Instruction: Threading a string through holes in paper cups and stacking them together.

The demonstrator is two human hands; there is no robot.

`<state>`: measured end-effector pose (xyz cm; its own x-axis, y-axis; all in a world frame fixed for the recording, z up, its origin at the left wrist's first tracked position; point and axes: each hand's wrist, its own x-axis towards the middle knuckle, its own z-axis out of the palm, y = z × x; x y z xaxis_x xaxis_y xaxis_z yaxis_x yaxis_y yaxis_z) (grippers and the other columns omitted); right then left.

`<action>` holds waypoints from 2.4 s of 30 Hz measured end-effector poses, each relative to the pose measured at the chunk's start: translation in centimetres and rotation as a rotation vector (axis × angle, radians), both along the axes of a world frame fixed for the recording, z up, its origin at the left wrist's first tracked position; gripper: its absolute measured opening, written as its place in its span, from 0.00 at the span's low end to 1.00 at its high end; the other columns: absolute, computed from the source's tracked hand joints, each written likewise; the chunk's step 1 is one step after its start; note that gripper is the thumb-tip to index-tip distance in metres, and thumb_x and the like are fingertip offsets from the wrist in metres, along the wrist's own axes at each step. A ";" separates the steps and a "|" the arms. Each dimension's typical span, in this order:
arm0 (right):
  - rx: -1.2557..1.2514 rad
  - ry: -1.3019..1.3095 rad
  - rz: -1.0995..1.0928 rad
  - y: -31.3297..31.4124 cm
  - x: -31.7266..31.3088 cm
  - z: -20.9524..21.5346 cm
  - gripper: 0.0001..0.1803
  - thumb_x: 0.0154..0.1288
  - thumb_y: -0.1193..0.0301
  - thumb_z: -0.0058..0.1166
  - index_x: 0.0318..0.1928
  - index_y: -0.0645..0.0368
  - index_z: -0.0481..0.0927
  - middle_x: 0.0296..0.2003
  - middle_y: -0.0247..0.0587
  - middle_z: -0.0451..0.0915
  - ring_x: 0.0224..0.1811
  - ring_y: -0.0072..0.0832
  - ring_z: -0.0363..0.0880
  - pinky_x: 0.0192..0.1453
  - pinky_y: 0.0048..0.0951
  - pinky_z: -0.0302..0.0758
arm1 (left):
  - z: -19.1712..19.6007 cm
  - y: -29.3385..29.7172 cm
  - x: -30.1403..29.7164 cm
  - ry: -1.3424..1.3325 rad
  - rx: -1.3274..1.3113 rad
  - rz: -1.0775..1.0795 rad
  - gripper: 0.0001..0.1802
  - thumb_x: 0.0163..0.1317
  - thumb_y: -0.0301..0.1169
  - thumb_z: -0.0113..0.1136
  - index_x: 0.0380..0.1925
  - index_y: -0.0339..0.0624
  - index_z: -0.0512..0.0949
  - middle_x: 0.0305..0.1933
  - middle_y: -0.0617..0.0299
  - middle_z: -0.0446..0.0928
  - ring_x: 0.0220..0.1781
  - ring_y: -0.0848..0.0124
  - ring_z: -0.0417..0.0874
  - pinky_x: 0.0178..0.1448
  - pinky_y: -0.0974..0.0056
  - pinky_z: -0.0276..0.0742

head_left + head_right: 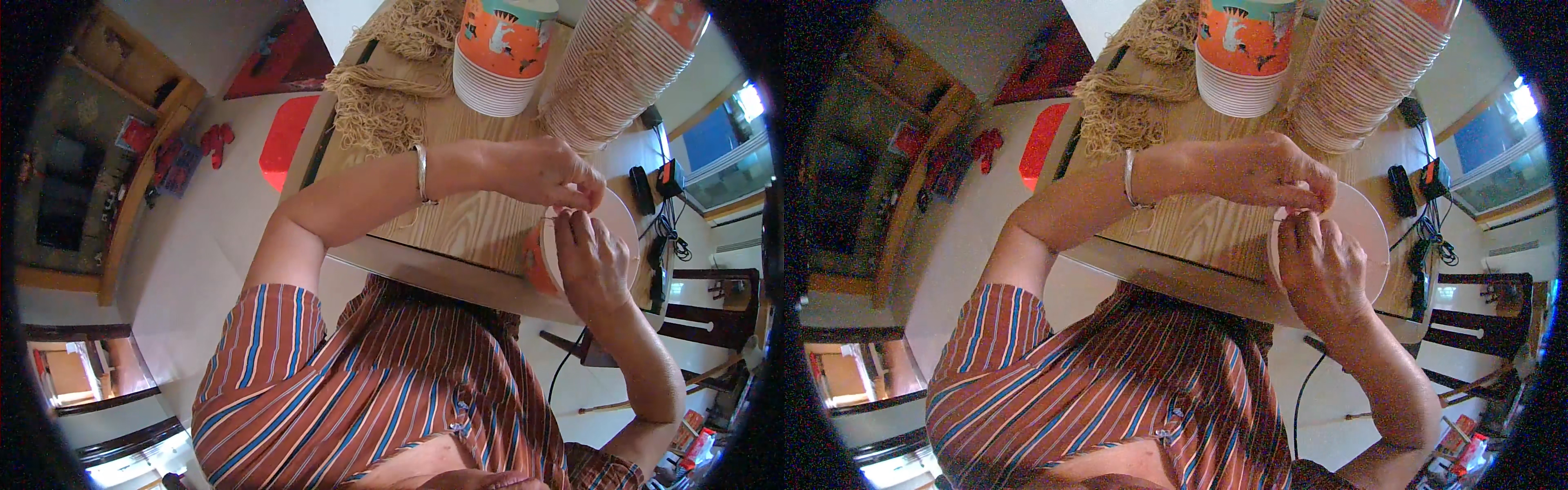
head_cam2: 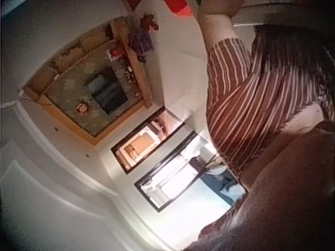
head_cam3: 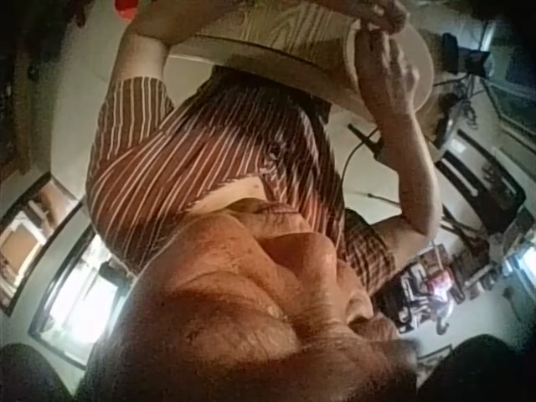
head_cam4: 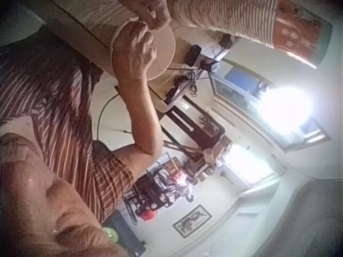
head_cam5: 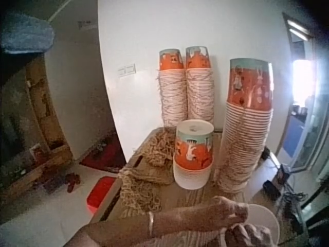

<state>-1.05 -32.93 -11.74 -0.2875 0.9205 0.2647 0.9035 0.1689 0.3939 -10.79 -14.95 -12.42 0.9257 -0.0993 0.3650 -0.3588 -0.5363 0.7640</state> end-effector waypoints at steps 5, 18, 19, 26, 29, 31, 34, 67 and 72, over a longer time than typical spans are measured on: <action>-0.228 0.242 -0.146 0.9 0.4 1.5 0.08 0.61 0.70 0.53 0.39 0.59 0.79 0.31 0.43 0.80 0.28 0.39 0.83 0.30 0.41 0.79 | -1.0 -0.2 0.3 -0.103 0.036 0.077 0.08 0.64 0.33 0.56 0.38 0.41 0.78 0.31 0.56 0.82 0.35 0.63 0.85 0.42 0.59 0.79; -0.980 2.150 -0.581 1.9 4.7 1.3 0.13 0.71 0.63 0.48 0.32 0.57 0.75 0.17 0.24 0.63 0.13 0.12 0.55 0.12 0.17 0.49 | -4.6 -3.3 -3.0 -0.409 0.056 0.330 0.18 0.60 0.28 0.62 0.50 0.46 0.73 0.52 0.56 0.76 0.57 0.58 0.77 0.56 0.56 0.77; -0.976 2.228 -0.582 1.7 4.8 1.3 0.12 0.72 0.63 0.47 0.33 0.57 0.75 0.17 0.24 0.62 0.13 0.12 0.55 0.12 0.16 0.49 | -4.7 -3.4 -3.2 -0.408 0.055 0.326 0.18 0.60 0.28 0.62 0.50 0.46 0.73 0.52 0.56 0.76 0.57 0.58 0.77 0.56 0.56 0.77; -0.987 2.432 -0.516 1.3 4.9 0.2 0.11 0.72 0.64 0.46 0.35 0.57 0.73 0.18 0.25 0.62 0.13 0.12 0.54 0.11 0.15 0.48 | -4.8 -4.3 -3.9 -0.710 0.659 0.372 0.14 0.54 0.31 0.65 0.41 0.54 0.79 0.44 0.62 0.74 0.46 0.63 0.77 0.53 0.59 0.79; -0.946 2.401 -0.600 1.4 4.4 0.4 0.10 0.72 0.65 0.46 0.35 0.57 0.73 0.18 0.26 0.64 0.12 0.11 0.56 0.09 0.15 0.50 | -4.0 -4.5 -3.6 -0.829 0.738 0.366 0.13 0.54 0.33 0.63 0.41 0.53 0.77 0.41 0.64 0.72 0.43 0.66 0.76 0.51 0.61 0.77; -0.955 2.402 -0.663 1.6 4.2 0.9 0.09 0.71 0.66 0.46 0.36 0.57 0.74 0.19 0.27 0.66 0.11 0.12 0.60 0.07 0.16 0.52 | -3.4 -4.5 -3.4 -0.885 0.744 0.354 0.13 0.55 0.35 0.60 0.42 0.51 0.74 0.39 0.64 0.70 0.41 0.68 0.76 0.49 0.61 0.76; -0.852 2.354 -0.701 1.9 3.6 1.5 0.09 0.71 0.66 0.46 0.37 0.57 0.74 0.19 0.28 0.67 0.11 0.12 0.62 0.05 0.16 0.53 | -2.7 -4.3 -3.3 -0.872 0.798 0.277 0.13 0.55 0.36 0.60 0.41 0.48 0.74 0.39 0.64 0.70 0.40 0.69 0.75 0.49 0.63 0.75; -1.172 2.415 -0.330 2.2 4.7 0.0 0.10 0.74 0.64 0.45 0.41 0.57 0.73 0.17 0.28 0.63 0.12 0.14 0.55 0.10 0.17 0.50 | -5.4 -6.5 -4.7 -0.524 0.179 0.566 0.20 0.53 0.25 0.66 0.48 0.43 0.78 0.39 0.57 0.74 0.38 0.61 0.79 0.39 0.61 0.77; -1.123 2.455 -0.444 2.1 4.4 0.3 0.09 0.74 0.65 0.45 0.43 0.57 0.73 0.17 0.27 0.64 0.12 0.13 0.55 0.10 0.17 0.49 | -4.1 -6.8 -5.1 -0.530 0.349 0.538 0.15 0.58 0.27 0.63 0.46 0.43 0.78 0.38 0.58 0.75 0.39 0.60 0.77 0.41 0.58 0.76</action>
<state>3.32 -30.87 -11.44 -0.2925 0.7671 -0.5709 -0.4567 -0.6366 -0.6214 -15.90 -21.74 -16.54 0.5937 0.1192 0.7958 -0.2513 -0.9120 0.3241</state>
